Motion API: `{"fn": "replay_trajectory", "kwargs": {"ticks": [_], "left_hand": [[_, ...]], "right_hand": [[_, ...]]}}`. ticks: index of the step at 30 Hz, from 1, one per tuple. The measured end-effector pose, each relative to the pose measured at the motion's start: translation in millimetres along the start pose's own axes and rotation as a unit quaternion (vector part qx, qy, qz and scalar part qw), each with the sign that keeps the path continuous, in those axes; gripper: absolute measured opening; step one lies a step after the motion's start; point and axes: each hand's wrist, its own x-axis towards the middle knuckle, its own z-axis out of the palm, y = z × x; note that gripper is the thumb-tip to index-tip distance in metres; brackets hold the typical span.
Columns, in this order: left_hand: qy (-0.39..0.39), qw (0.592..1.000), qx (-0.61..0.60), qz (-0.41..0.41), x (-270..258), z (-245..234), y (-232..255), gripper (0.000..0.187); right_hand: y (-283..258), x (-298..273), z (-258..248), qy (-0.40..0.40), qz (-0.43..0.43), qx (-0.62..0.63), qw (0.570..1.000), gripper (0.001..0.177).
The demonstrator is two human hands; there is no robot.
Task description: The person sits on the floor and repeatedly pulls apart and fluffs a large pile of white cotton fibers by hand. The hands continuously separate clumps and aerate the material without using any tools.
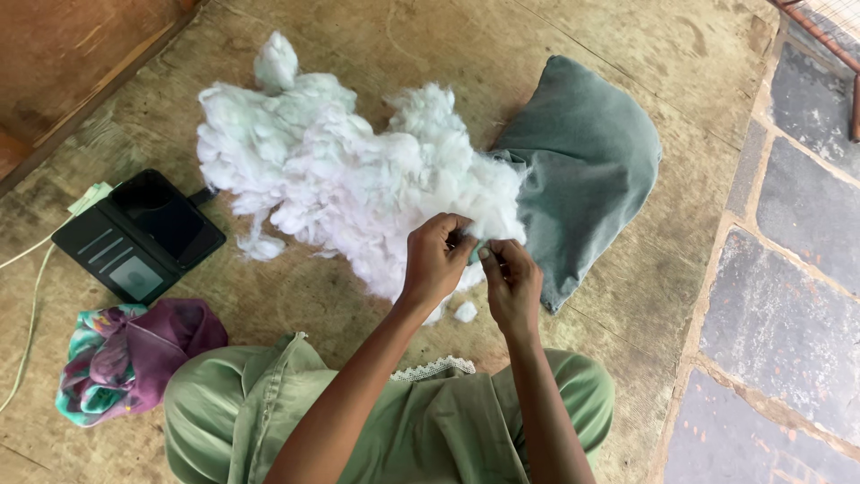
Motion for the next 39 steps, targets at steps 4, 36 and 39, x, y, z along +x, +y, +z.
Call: {"fn": "replay_trajectory", "kwargs": {"ticks": [4,36,39], "left_hand": [[0.045,0.997,-0.025,-0.051,6.6,1.2,-9.3,0.012],[0.053,0.993,0.053,0.096,-0.2,22.6,-28.5,0.017],[0.125,0.986,0.103,0.045,29.9,8.0,-43.1,0.012]], "right_hand": [[-8.0,-14.0,-4.9,0.018,-0.136,-0.039,0.99,0.017],[28.6,24.3,3.4,0.034,-0.089,0.059,0.994,0.01],[25.1,8.0,-12.1,0.01,-0.163,0.077,0.984,0.009]]}}
